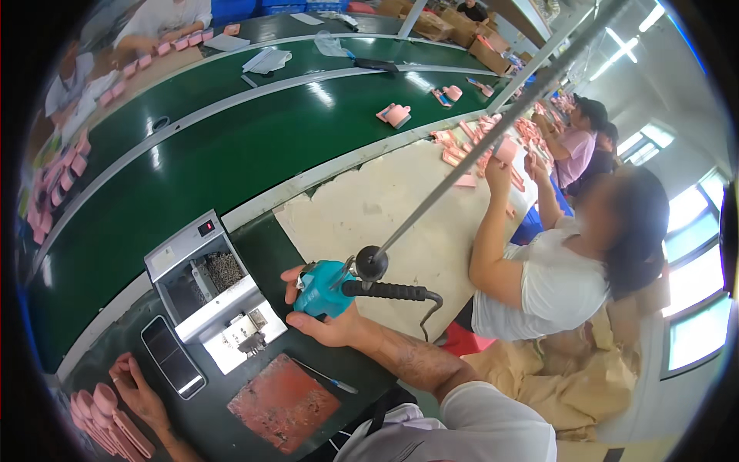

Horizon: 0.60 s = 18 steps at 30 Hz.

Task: Assembling handheld mini fans at a factory workstation using an electric screwdriver.

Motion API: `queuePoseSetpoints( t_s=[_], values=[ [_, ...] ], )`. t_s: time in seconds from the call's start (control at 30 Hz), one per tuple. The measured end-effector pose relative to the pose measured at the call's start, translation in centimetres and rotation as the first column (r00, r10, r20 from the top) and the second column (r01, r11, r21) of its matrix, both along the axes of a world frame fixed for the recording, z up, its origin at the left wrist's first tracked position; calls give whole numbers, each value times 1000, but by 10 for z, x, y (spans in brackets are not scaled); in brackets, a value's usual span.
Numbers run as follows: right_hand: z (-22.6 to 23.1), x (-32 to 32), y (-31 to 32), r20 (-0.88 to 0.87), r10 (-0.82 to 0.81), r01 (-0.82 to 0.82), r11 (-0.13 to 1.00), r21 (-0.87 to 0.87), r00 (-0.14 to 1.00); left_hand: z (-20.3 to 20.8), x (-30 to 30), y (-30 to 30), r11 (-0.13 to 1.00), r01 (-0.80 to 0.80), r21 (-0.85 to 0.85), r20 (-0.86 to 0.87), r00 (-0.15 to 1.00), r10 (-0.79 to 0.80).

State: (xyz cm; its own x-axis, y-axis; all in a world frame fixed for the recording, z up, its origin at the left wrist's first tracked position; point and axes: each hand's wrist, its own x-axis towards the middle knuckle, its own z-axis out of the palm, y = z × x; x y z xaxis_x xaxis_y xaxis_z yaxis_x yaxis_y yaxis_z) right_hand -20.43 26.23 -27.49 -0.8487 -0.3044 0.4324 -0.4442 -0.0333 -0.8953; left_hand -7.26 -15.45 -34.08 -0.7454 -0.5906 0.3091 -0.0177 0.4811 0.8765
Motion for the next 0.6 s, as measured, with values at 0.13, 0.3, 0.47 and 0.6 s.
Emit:
queuePoseSetpoints(
  t_s=[0.13, 0.3, 0.47, 0.6],
  values=[
    [-15, -8, 1, -71, 87, -86, 996, 6, 994, 5, -3, -1, 998, -15, -60, -18, 1000, 14],
    [-16, -22, 8, -7, 81, -81, 989, -127, 997, 20, 5, 8, 985, 17, -172, 82, 997, -3],
    [-23, -37, 10, 190, -189, 224, 957, -185, 963, 18, -1, 16, 985, 110, -137, -43, 992, -117],
    [-30, -49, 2, 289, -251, 265, 964, -9, 924, 37, 5, 26, 987, 54, -152, 56, 997, -46]
  ],
)
